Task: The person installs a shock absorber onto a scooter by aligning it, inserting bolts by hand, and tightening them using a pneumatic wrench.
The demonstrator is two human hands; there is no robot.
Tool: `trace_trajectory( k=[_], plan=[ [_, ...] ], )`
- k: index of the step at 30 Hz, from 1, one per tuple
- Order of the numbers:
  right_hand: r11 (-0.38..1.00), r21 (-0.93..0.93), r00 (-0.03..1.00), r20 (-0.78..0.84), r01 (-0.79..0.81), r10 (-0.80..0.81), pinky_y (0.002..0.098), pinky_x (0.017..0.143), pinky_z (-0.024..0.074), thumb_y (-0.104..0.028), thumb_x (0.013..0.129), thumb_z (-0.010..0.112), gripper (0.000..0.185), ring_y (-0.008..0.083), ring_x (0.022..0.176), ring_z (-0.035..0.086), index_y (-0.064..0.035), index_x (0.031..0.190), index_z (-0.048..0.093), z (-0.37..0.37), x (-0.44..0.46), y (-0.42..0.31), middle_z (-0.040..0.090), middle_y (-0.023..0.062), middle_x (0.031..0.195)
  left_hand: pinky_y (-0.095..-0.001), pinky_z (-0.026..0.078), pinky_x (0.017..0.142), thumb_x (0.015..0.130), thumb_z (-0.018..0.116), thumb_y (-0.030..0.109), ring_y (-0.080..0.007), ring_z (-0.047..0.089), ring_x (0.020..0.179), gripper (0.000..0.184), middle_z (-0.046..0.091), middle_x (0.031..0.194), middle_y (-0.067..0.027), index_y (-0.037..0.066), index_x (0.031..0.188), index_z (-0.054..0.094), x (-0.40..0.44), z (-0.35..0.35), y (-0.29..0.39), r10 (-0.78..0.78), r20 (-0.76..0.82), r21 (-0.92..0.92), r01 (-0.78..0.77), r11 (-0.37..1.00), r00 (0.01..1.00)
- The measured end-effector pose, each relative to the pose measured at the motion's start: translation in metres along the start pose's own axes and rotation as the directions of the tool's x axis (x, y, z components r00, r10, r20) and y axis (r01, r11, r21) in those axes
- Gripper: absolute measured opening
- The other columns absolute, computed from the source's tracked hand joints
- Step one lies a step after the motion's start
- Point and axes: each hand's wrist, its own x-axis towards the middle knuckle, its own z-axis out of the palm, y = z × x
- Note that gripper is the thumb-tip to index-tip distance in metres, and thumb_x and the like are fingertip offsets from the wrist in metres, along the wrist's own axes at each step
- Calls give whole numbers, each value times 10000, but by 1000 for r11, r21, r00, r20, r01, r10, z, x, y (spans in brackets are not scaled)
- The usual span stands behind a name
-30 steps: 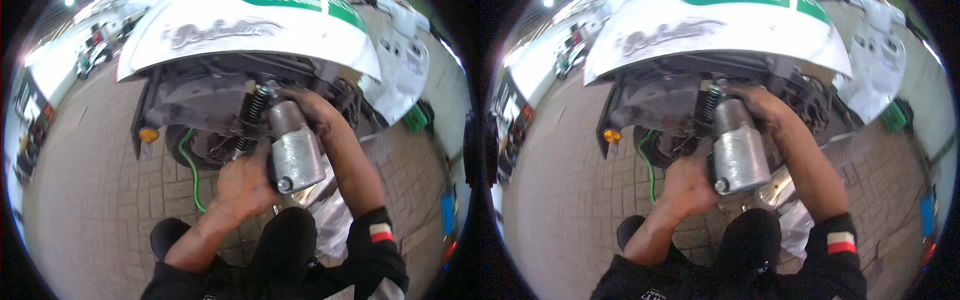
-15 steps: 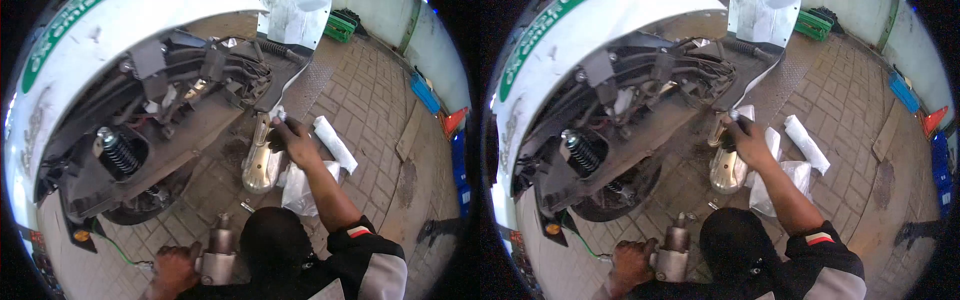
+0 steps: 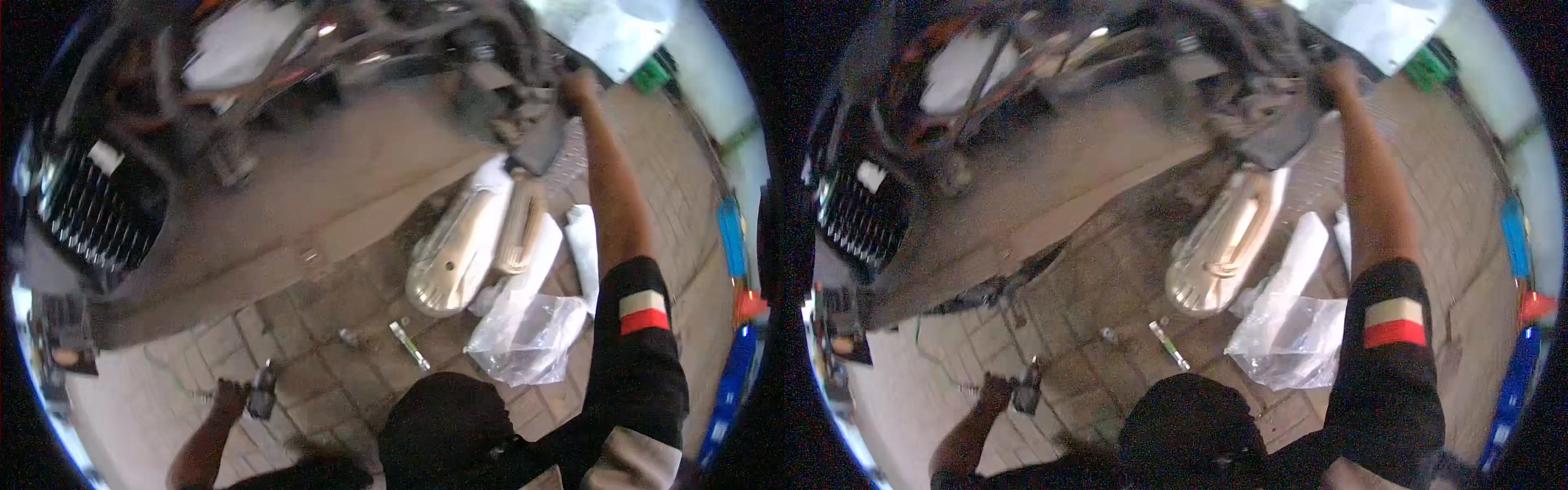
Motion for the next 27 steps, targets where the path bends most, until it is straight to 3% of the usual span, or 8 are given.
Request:
trace_trajectory(
  k=[2,4,5,7,13,21,24,27],
  plan=[
    [900,-331,949,232,283,-213,421,745,487,-313,870,591,299,248,872,648,-25,916,657,16,25,-13,680,136,974,-625,347,936,884,481,250,-383,597,949,279,638,977,-187,94,1075,611,6,66,-25,-61,-257,-74,44,996,965],
    [939,-224,946,250,262,-205,415,741,491,-321,875,588,307,247,867,649,-27,927,660,34,19,-22,681,131,979,-560,353,982,823,538,204,-341,606,886,188,642,877,-153,86,927,640,21,73,-42,-160,-220,-98,142,985,962],
    [973,-114,962,212,199,-172,413,738,493,-324,878,586,311,246,865,650,-28,933,662,32,16,-28,682,129,982,-525,370,976,790,564,204,-316,614,842,156,642,808,-126,98,868,648,28,91,-48,-9,-540,106,79,991,842],
    [984,158,981,162,79,-105,407,734,496,-331,883,582,318,245,861,651,-30,945,665,48,17,-27,683,124,988,-430,414,984,761,589,189,-304,609,955,117,651,846,-124,104,789,665,57,60,-40,-155,-227,-7,158,987,961],
    [729,678,988,151,-94,-13,391,720,507,-353,899,571,343,242,847,655,-36,979,674,40,25,-6,688,111,1005,-429,433,995,742,629,223,-300,593,1047,249,659,999,-133,80,933,702,105,39,-6,-153,-58,-152,143,978,987],
    [185,955,946,179,-233,269,369,702,521,-381,920,555,378,237,829,660,-43,1025,687,19,27,28,694,93,1028,-440,522,826,765,615,226,-308,616,997,277,617,1085,-139,78,996,654,95,52,-3,-78,-309,-105,47,993,948],
    [277,945,779,-38,-176,626,346,819,478,-339,912,567,362,212,926,617,-25,1067,659,27,-72,23,678,94,1053,-455,526,802,776,609,176,-345,618,993,321,590,1071,-176,45,1069,600,107,58,6,-11,-118,-95,-1,995,993],
    [694,712,936,-308,109,169,356,964,415,-150,920,496,297,282,1072,579,13,1144,604,2,-270,-41,640,152,1126,-472,519,814,780,612,148,-364,606,1014,326,581,1070,-189,27,1081,576,97,-5,33,58,-2,-196,-57,979,998]
  ],
)
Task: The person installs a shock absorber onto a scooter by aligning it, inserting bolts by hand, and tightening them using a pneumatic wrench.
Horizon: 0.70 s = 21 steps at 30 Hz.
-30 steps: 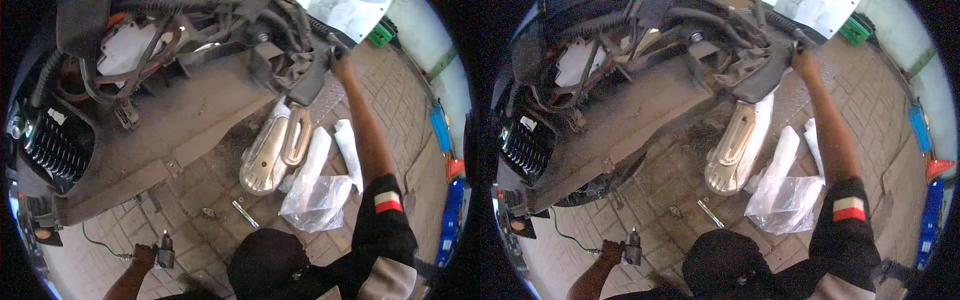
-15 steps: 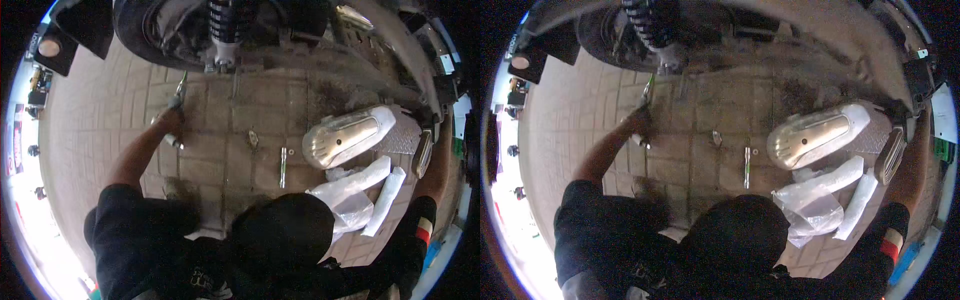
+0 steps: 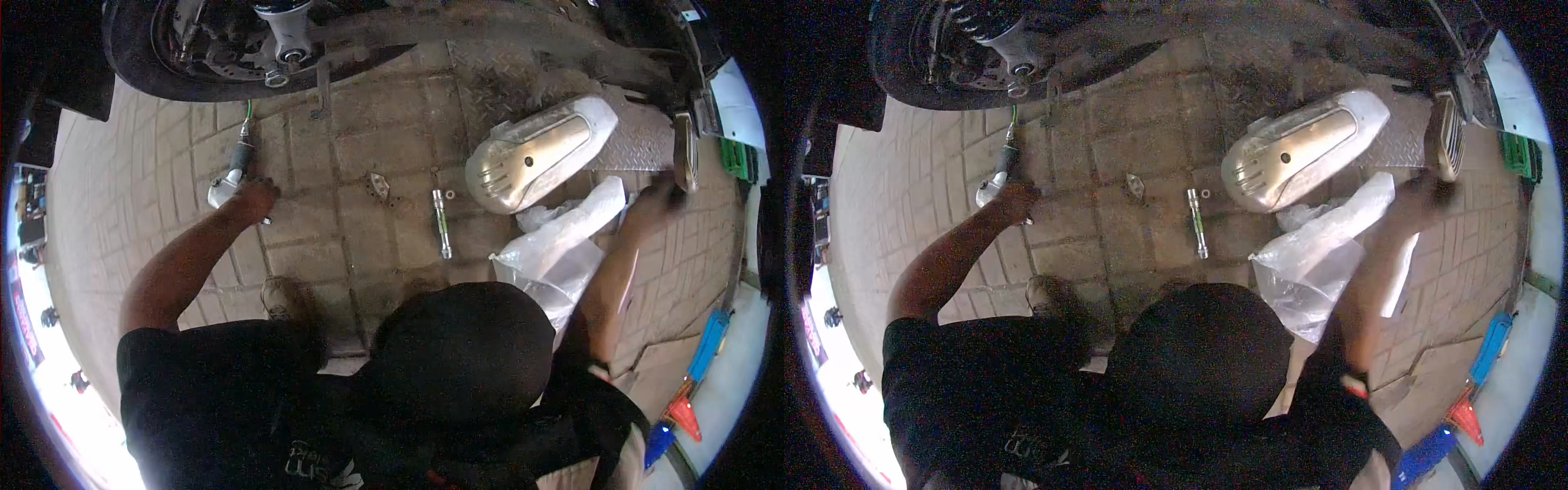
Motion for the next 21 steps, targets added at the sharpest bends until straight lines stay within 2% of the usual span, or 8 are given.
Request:
trace_trajectory(
  k=[1,4,6,8,10,12,15,21],
  plan=[
    [987,-12,963,218,163,-156,360,1013,394,-87,923,473,294,305,1120,566,26,1169,585,-1,-61,-37,627,171,1150,-481,514,826,782,615,138,-371,598,1026,326,579,1067,-194,20,1082,569,-8,-32,23,30,-11,-58,-30,998,1000],
    [899,334,560,818,-284,-128,413,910,463,-158,859,570,353,345,1059,604,-45,1192,593,-16,-140,-201,624,205,1142,-486,501,852,804,609,145,-375,583,1047,322,575,1072,-201,15,1095,562,-18,-75,56,151,-23,-217,-152,964,988],
    [824,424,539,823,-375,-179,434,839,492,-176,782,623,337,398,958,623,-30,1086,632,29,-204,-219,659,224,976,-480,496,864,815,602,151,-377,579,1047,317,572,1075,-205,11,1097,560,-37,-121,77,179,12,-196,-173,965,984],
    [978,198,305,938,-71,-168,453,819,499,-205,783,590,318,407,937,628,-14,1031,646,45,-232,-229,660,242,937,-474,491,875,826,594,157,-378,575,1048,312,570,1078,-209,8,1099,558,-52,-136,89,203,44,-191,-191,963,978],
    [955,227,398,871,192,-287,465,801,507,-236,794,559,325,401,910,639,2,992,656,69,-243,-240,657,256,924,-490,499,826,801,620,192,-372,593,956,289,566,1008,-177,38,1034,547,-63,-143,85,273,-83,-110,-281,953,958],
    [988,119,397,915,-100,-70,474,787,514,-232,808,539,324,407,910,640,0,997,661,66,-225,-264,658,255,915,-481,492,848,822,601,181,-373,588,991,293,577,1044,-189,29,1068,555,-66,-145,80,225,-121,-166,-243,956,967],
    [970,42,219,971,241,-96,475,795,514,-231,810,541,323,393,939,638,-15,1017,661,85,-240,-245,659,239,959,-477,482,854,839,579,169,-381,592,1000,277,604,1056,-211,10,1066,578,-58,-129,87,136,-136,-389,-179,904,981],
    [976,30,410,905,213,-117,451,788,519,-259,788,607,324,346,964,645,-62,1039,659,61,-238,-254,658,183,1042,-483,477,820,825,588,202,-417,611,925,253,638,986,-241,-31,921,613,-59,-112,78,293,-2,-531,-249,810,956]
  ],
)
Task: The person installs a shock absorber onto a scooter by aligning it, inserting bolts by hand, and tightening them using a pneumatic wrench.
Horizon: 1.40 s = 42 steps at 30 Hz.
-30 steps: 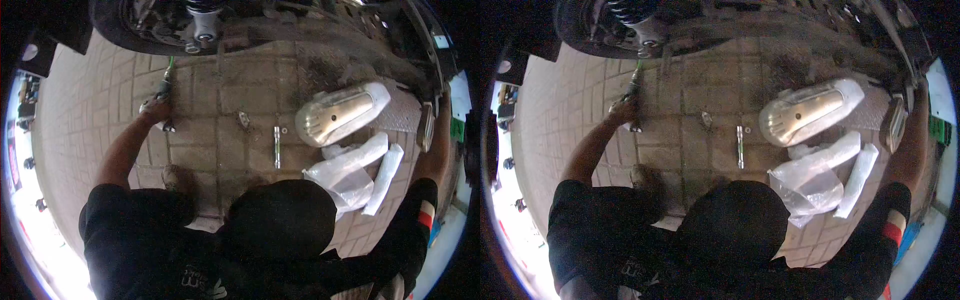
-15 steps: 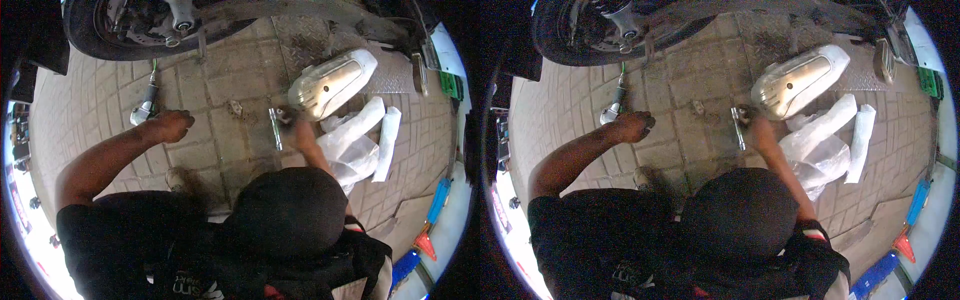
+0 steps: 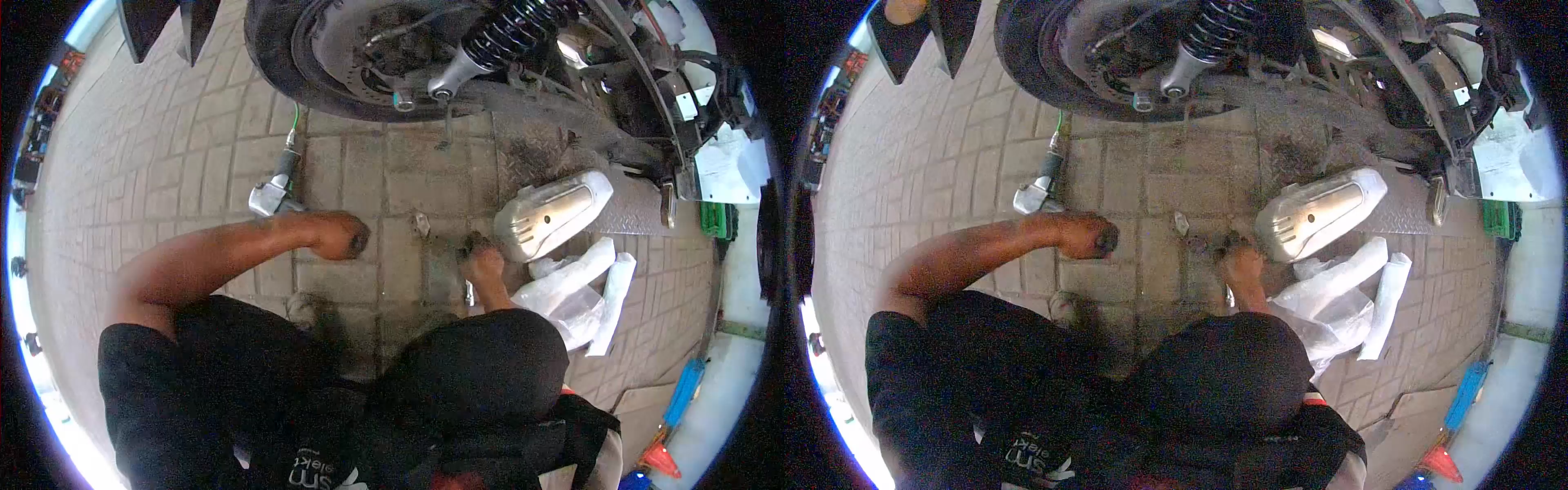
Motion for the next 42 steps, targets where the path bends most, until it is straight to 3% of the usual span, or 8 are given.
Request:
trace_trajectory(
  k=[5,8,14,17,21,24,31,42],
  plan=[
    [894,360,963,-135,265,-231,404,769,530,-262,751,743,323,285,905,663,-50,967,632,-89,-42,-60,665,137,975,-472,463,917,861,610,269,-395,576,1052,419,602,1149,-200,21,1194,559,47,26,34,225,-208,-93,-249,964,952],
    [600,733,947,-237,321,-217,336,746,533,-202,773,760,279,226,877,666,-50,964,624,-103,-51,-78,660,110,944,-481,453,935,861,619,256,-404,567,1061,529,590,1169,-207,43,1317,457,84,64,41,461,-683,54,-590,806,567],
    [238,955,970,-127,176,-207,296,773,526,-158,813,736,282,193,870,667,-60,1061,646,-101,-78,-104,671,90,973,-481,427,897,993,402,283,-421,564,1065,418,574,1111,-281,30,1314,313,38,30,49,279,-231,-363,-349,864,932],
    [562,825,972,82,58,-220,329,761,532,-183,861,660,279,238,844,672,-67,1114,636,-58,-67,-65,678,136,978,-473,430,828,998,388,280,-416,588,979,355,583,1025,-262,19,1233,338,26,49,26,232,-184,-313,-281,907,955],
    [989,-146,978,203,-10,40,457,758,531,-194,843,528,254,383,859,655,-57,1007,666,-16,-22,0,669,208,965,-449,476,785,976,463,262,-330,626,853,265,610,922,-171,65,1143,406,18,58,-4,138,-249,-383,-229,895,958],
    [970,6,968,-54,-244,244,474,753,524,-230,815,556,243,385,869,655,-52,922,682,15,4,13,676,201,923,-452,475,781,977,461,279,-325,623,832,267,608,905,-153,72,1142,422,24,64,-19,120,-387,-374,-275,886,914],
    [985,-149,996,32,-82,87,439,788,515,-167,751,669,340,361,946,633,-27,1060,647,-16,7,1,659,191,1044,-460,474,774,967,471,291,-324,610,821,275,617,883,-151,81,1143,452,30,69,-40,88,-566,-252,-275,928,819],
    [752,459,827,-526,473,-200,348,832,491,-126,851,669,178,252,924,640,-40,1007,674,-261,20,-153,668,129,1016,-435,476,823,945,521,272,-313,622,899,324,641,945,-149,67,1190,467,20,40,-20,225,-562,-282,-440,853,796]
  ],
)
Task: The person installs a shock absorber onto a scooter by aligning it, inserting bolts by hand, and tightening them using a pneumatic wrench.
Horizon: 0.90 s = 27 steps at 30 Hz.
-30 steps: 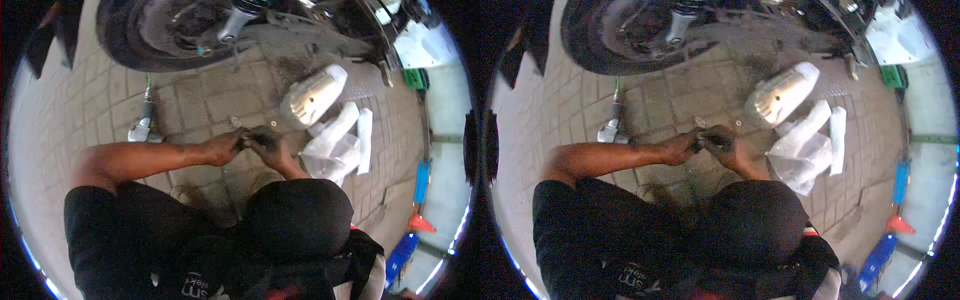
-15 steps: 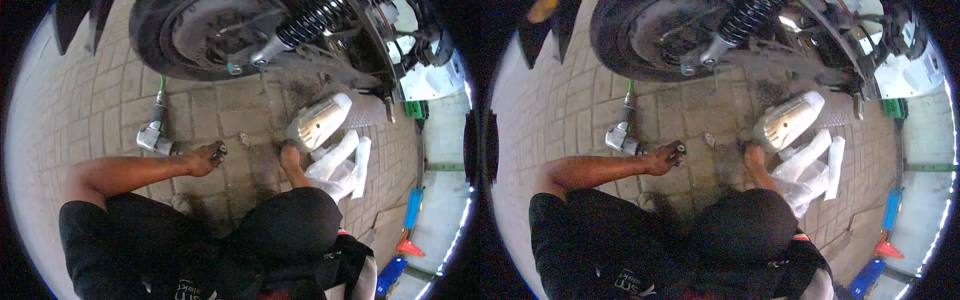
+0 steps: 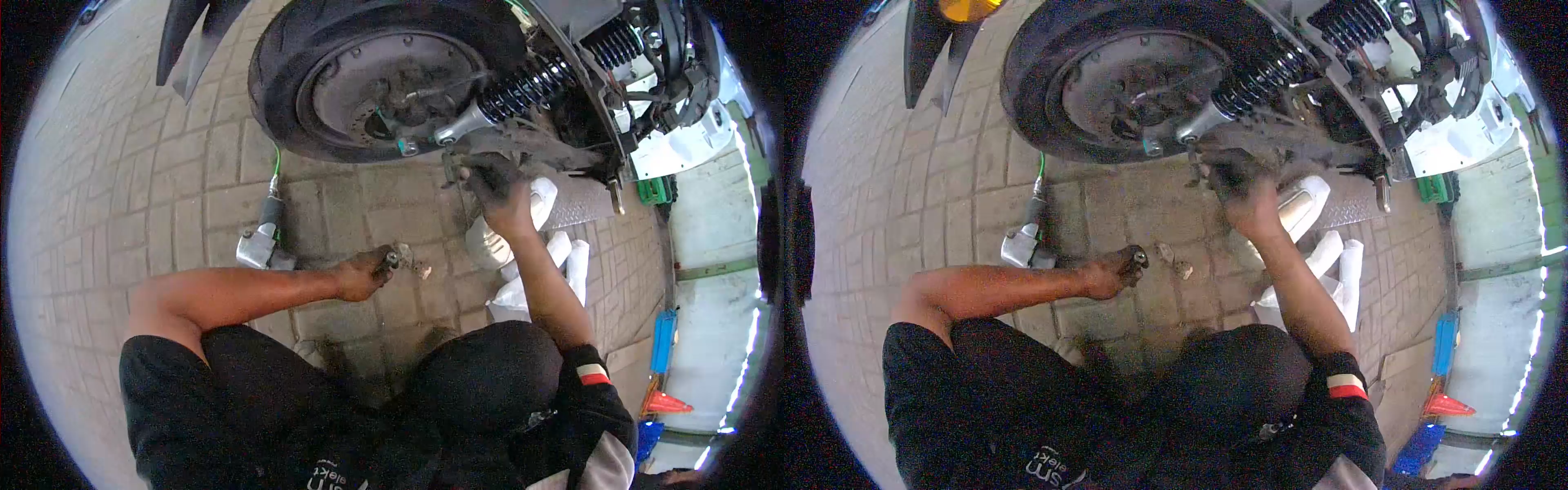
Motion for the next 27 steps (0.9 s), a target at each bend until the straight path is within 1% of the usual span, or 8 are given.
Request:
trace_trajectory(
  k=[2,4,8,10,17,19,22,27],
  plan=[
    [998,55,999,-31,32,-30,344,837,486,-115,853,674,164,240,921,632,-47,1002,677,8,13,-6,664,118,1019,-433,474,838,943,525,264,-318,624,923,343,644,953,-154,58,1208,458,-2,-16,20,-32,27,-62,33,998,999],
    [996,-59,992,-103,67,-73,339,854,474,-145,861,684,159,230,928,617,-39,979,676,18,19,0,657,109,1016,-447,369,1028,968,438,259,-407,451,1234,467,453,1329,-258,5,1351,351,-12,-38,44,-114,179,-70,128,989,977],
    [995,95,984,-178,34,-16,331,861,465,-163,847,706,185,216,930,610,-21,961,673,33,17,16,657,105,1000,-445,387,1006,961,456,254,-403,481,1201,476,498,1276,-259,-4,1347,350,-17,-27,15,-155,182,-86,173,981,971],
    [975,223,975,-218,6,44,322,852,463,-158,839,713,193,214,918,609,-4,947,672,34,15,18,659,99,966,-450,466,836,956,495,280,-342,621,928,360,648,939,-155,51,1227,431,-20,-19,3,-115,31,-68,117,991,993],
    [961,233,959,-204,-146,195,318,851,461,-175,820,731,205,217,893,608,-7,923,676,34,17,-5,668,91,943,-447,466,819,954,501,266,-315,615,889,335,634,960,-163,55,1208,442,-20,-25,-2,-61,89,-73,67,995,994],
    [942,298,932,-271,-155,239,324,854,459,-197,808,743,221,222,878,611,-11,910,681,40,15,-9,671,87,944,-469,425,928,961,454,234,-408,546,1107,361,569,1156,-245,16,1246,421,-20,-38,17,-129,162,-96,146,985,978],
    [985,90,914,-369,-144,167,336,851,459,-203,795,758,248,233,864,613,-7,924,676,51,17,-1,675,86,934,-466,442,883,967,453,248,-392,581,1034,320,584,1108,-225,18,1188,441,-8,-26,0,37,47,-111,-31,993,998],
    [993,31,898,-425,-110,113,346,827,465,-165,771,768,251,277,870,612,-23,950,665,57,16,-6,666,115,921,-452,456,810,962,483,238,-354,607,925,293,600,990,-189,27,1161,441,5,-38,19,-17,79,-211,33,977,997]
  ],
)
